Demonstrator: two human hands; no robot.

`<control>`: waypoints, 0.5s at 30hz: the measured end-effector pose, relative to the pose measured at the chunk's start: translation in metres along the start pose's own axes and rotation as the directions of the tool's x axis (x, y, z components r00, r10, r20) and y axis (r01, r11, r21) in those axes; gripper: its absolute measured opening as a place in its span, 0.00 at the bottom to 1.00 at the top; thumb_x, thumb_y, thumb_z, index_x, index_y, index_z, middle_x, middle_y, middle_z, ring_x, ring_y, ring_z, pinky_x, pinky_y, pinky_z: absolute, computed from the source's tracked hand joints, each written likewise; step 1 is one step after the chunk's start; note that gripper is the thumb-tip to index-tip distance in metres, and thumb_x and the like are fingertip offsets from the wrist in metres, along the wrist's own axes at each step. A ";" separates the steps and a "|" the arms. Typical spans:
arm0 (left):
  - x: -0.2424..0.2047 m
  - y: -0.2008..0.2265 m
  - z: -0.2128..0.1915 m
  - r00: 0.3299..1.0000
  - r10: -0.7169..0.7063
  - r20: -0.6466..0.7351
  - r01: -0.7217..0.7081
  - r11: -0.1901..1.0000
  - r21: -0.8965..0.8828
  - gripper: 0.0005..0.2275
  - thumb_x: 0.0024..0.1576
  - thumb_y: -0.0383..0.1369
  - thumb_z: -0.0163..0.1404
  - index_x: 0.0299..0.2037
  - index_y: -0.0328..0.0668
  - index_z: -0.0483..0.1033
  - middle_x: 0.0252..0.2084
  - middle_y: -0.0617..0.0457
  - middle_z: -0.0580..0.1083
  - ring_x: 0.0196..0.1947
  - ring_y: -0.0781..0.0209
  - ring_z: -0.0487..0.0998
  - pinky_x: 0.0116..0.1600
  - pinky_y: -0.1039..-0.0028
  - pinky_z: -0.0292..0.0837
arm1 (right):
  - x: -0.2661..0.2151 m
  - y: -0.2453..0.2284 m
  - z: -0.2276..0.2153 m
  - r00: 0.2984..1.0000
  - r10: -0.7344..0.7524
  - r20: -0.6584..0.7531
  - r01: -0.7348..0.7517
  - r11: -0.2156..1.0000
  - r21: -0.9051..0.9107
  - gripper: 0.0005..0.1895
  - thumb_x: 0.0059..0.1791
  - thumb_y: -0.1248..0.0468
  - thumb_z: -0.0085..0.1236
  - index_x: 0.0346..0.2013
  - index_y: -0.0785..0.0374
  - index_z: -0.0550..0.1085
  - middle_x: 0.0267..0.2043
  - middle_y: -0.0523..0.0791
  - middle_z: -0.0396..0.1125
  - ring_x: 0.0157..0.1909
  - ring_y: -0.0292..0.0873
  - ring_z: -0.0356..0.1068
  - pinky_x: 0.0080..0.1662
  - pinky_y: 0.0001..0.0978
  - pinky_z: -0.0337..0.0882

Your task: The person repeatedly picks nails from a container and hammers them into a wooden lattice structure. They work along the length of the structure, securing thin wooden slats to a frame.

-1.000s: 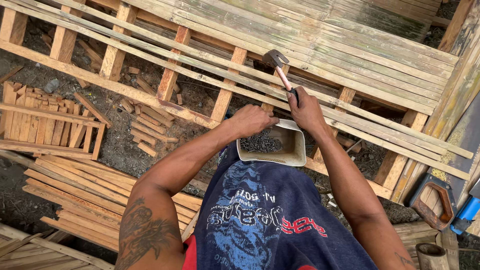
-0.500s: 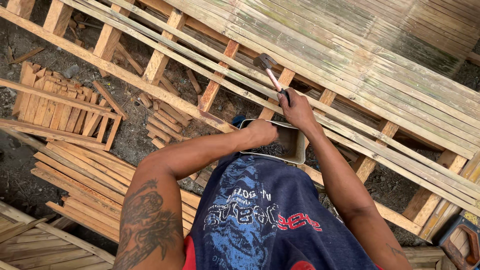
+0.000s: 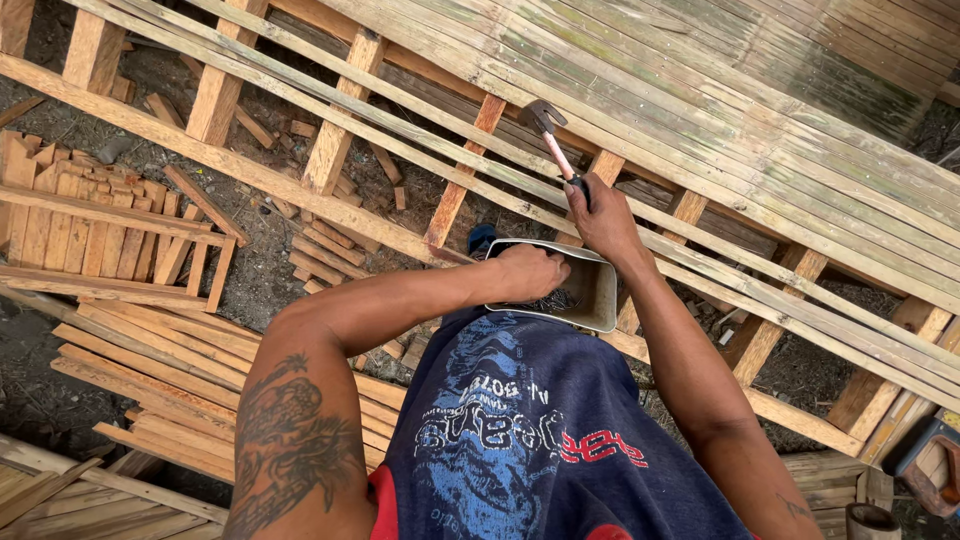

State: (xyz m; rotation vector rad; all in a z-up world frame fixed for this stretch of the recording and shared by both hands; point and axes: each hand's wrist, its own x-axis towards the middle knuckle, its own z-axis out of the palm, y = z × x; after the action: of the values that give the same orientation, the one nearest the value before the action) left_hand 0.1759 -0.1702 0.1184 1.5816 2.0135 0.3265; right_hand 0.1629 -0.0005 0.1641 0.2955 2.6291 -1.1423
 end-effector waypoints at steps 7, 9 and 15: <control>-0.017 -0.074 -0.087 0.963 -0.130 -0.235 -0.097 0.646 -0.757 0.10 0.62 0.27 0.48 0.52 0.35 0.72 0.38 0.46 0.81 0.39 0.57 0.86 0.45 0.68 0.83 | 0.015 0.007 0.000 0.998 0.025 -0.056 -0.028 0.998 -0.053 0.18 0.58 0.52 0.50 0.43 0.66 0.71 0.24 0.55 0.68 0.27 0.58 0.70 0.33 0.50 0.67; -0.021 -0.129 -0.099 0.872 -0.352 -0.341 -0.065 0.606 -0.793 0.11 0.61 0.25 0.50 0.53 0.34 0.73 0.43 0.45 0.79 0.42 0.62 0.84 0.49 0.72 0.83 | 0.019 0.007 0.003 0.997 0.040 -0.064 -0.044 0.997 -0.059 0.18 0.58 0.52 0.50 0.42 0.66 0.71 0.25 0.56 0.68 0.26 0.59 0.69 0.33 0.51 0.66; -0.005 -0.217 -0.080 0.459 -0.655 -0.600 0.218 0.737 -0.639 0.06 0.59 0.31 0.58 0.44 0.44 0.77 0.43 0.52 0.78 0.43 0.56 0.80 0.47 0.65 0.76 | 0.029 -0.008 0.012 0.998 0.038 -0.052 -0.040 0.999 -0.025 0.15 0.59 0.55 0.47 0.41 0.66 0.68 0.23 0.57 0.67 0.23 0.59 0.68 0.31 0.50 0.65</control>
State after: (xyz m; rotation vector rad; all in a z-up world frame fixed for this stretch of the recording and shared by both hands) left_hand -0.0446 -0.2237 0.0747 0.4812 2.6024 1.4225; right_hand 0.1352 -0.0123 0.1532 0.3743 2.6684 -1.1019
